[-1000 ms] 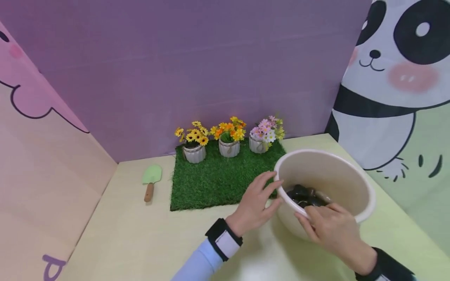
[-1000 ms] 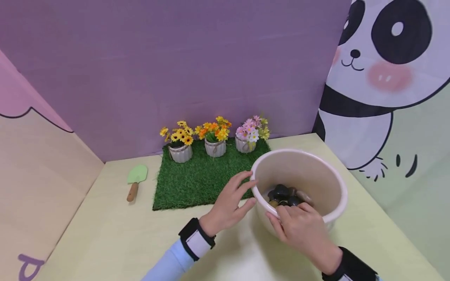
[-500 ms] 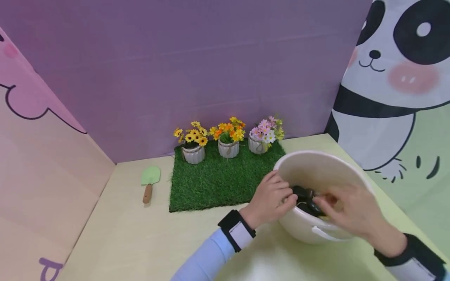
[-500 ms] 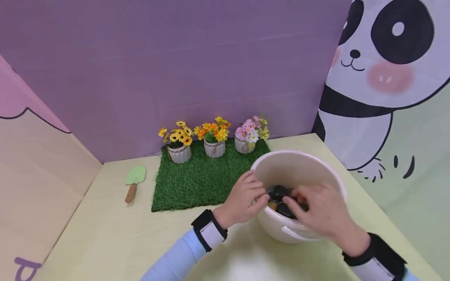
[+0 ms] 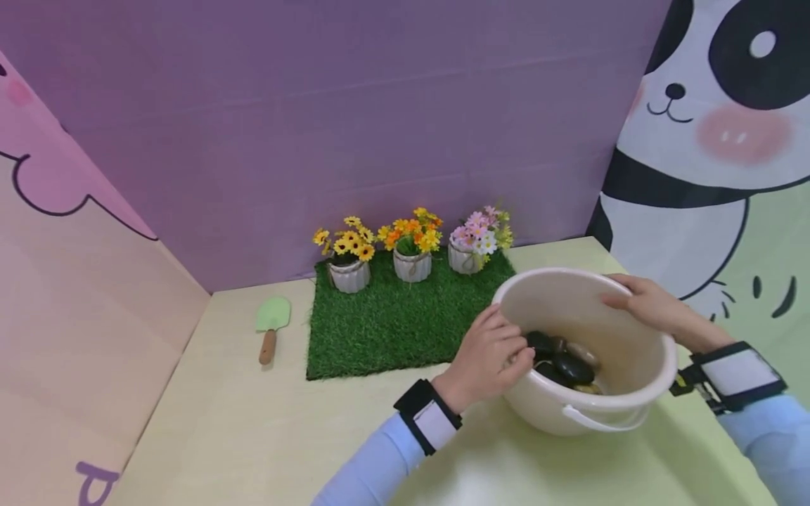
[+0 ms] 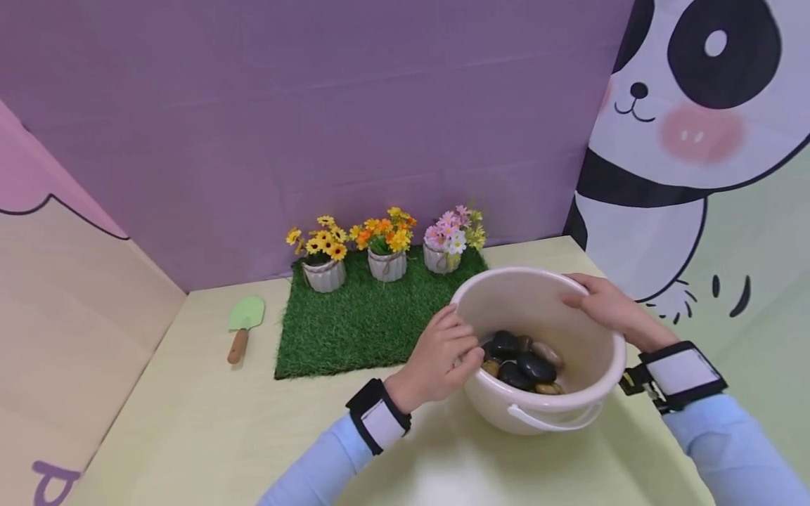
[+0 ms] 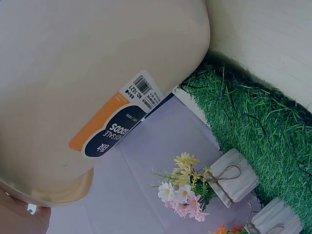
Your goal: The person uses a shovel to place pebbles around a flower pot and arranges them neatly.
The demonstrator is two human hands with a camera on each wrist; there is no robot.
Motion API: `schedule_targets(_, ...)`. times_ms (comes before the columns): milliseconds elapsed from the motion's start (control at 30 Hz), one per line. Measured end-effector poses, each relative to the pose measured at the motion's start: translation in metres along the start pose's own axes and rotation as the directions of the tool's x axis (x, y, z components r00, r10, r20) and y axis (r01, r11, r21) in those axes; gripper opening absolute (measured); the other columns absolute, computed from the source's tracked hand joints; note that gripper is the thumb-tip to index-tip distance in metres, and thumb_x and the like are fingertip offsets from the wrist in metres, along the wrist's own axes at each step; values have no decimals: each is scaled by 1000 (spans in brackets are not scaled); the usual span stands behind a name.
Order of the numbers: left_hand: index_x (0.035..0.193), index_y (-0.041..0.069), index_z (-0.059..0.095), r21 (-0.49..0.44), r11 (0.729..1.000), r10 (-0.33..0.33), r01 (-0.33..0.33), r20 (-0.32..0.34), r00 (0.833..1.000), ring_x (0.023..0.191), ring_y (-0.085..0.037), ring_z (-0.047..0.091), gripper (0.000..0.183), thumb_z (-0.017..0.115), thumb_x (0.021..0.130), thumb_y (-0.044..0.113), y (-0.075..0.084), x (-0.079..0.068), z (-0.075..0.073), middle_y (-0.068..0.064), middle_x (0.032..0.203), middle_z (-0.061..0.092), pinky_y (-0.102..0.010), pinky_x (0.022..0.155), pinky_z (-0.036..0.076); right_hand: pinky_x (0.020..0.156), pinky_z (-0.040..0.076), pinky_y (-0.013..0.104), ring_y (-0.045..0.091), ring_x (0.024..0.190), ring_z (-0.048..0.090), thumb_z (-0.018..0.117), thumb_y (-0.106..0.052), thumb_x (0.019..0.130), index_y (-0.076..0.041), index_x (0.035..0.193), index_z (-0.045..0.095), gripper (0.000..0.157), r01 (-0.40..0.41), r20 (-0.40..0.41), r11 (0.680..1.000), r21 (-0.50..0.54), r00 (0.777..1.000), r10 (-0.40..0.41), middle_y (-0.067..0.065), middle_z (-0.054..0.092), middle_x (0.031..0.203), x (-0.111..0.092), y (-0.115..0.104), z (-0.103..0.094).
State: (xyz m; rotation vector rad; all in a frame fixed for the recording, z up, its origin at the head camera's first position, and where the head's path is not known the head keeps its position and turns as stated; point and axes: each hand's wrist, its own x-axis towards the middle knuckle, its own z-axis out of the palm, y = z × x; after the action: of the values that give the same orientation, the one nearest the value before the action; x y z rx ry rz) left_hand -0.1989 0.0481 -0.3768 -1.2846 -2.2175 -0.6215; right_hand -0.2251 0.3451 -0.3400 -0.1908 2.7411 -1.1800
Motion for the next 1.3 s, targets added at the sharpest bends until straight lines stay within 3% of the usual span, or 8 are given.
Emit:
schedule_targets(200, 68, 18, 63, -53, 998, -45, 45, 4, 999, 93, -10, 53, 31, 42, 92, 19, 1, -3, -4, 6, 79, 61, -36, 113, 22, 71, 54, 26, 8, 83, 62, 44, -14, 96, 6, 136, 33, 46, 4, 41, 998, 62, 999, -7, 29, 56, 114, 1, -6, 3)
schedule_targets(333, 100, 13, 65, -170, 974, -145, 152, 52, 988, 123, -18, 44, 27, 41, 91, 19, -1, -2, -10, -4, 119, 58, -40, 114, 19, 71, 52, 23, 6, 83, 60, 45, -11, 95, 6, 136, 34, 46, 28, 31, 998, 48, 999, -30, 30, 55, 115, 3, -13, 9)
schedule_targets(500, 134, 11, 45, -312, 873, -343, 375, 155, 926, 141, -22, 11, 49, 47, 85, 13, -6, -3, -21, -6, 153, 18, -46, 113, 20, 72, 52, 23, 7, 86, 60, 44, -10, 95, 5, 136, 34, 45, 45, 45, 996, 82, 998, -49, 30, 55, 116, 2, -19, 22)
schedule_targets(667, 140, 16, 38, -428, 732, -472, 531, 243, 847, 141, -22, 12, 63, 47, 79, 0, -12, -12, -28, 1, 155, 6, -47, 110, 27, 72, 52, 24, 8, 86, 60, 43, -9, 95, 6, 135, 35, 44, 52, 42, 994, 98, 998, -56, 30, 54, 117, 1, -26, 35)
schedule_targets(733, 140, 17, 38, -454, 701, -488, 550, 258, 834, 140, -23, 15, 63, 45, 79, -2, -15, -16, -31, 2, 155, 7, -45, 108, 30, 72, 52, 24, 7, 86, 60, 42, -9, 95, 6, 135, 35, 43, 51, 36, 993, 111, 998, -55, 30, 54, 117, 1, -29, 39)
schedule_targets(867, 139, 17, 39, -483, 691, -481, 538, 248, 841, 140, -22, 16, 62, 43, 81, -3, -19, -25, -38, 2, 154, 10, -43, 103, 34, 71, 53, 26, 12, 86, 60, 41, -7, 95, 7, 135, 34, 43, 58, 25, 989, 137, 998, -62, 30, 53, 117, 0, -37, 49)
schedule_targets(1033, 136, 13, 44, -511, 692, -468, 510, 221, 856, 141, -21, 15, 59, 43, 80, -6, -25, -38, -47, 0, 153, 15, -47, 110, 26, 73, 53, 29, 24, 93, 60, 40, -7, 95, 7, 137, 32, 45, 61, 28, 982, 177, 997, -67, 32, 49, 121, -3, -49, 62)
schedule_targets(1300, 131, 11, 49, -591, 641, -472, 490, 200, 858, 142, -18, 9, 60, 39, 76, -11, -32, -62, -61, 3, 152, 20, -51, 112, 18, 74, 54, 32, 27, 95, 61, 40, -7, 95, 6, 137, 32, 44, 87, 23, 964, 252, 995, -96, 32, 50, 121, -2, -67, 83)
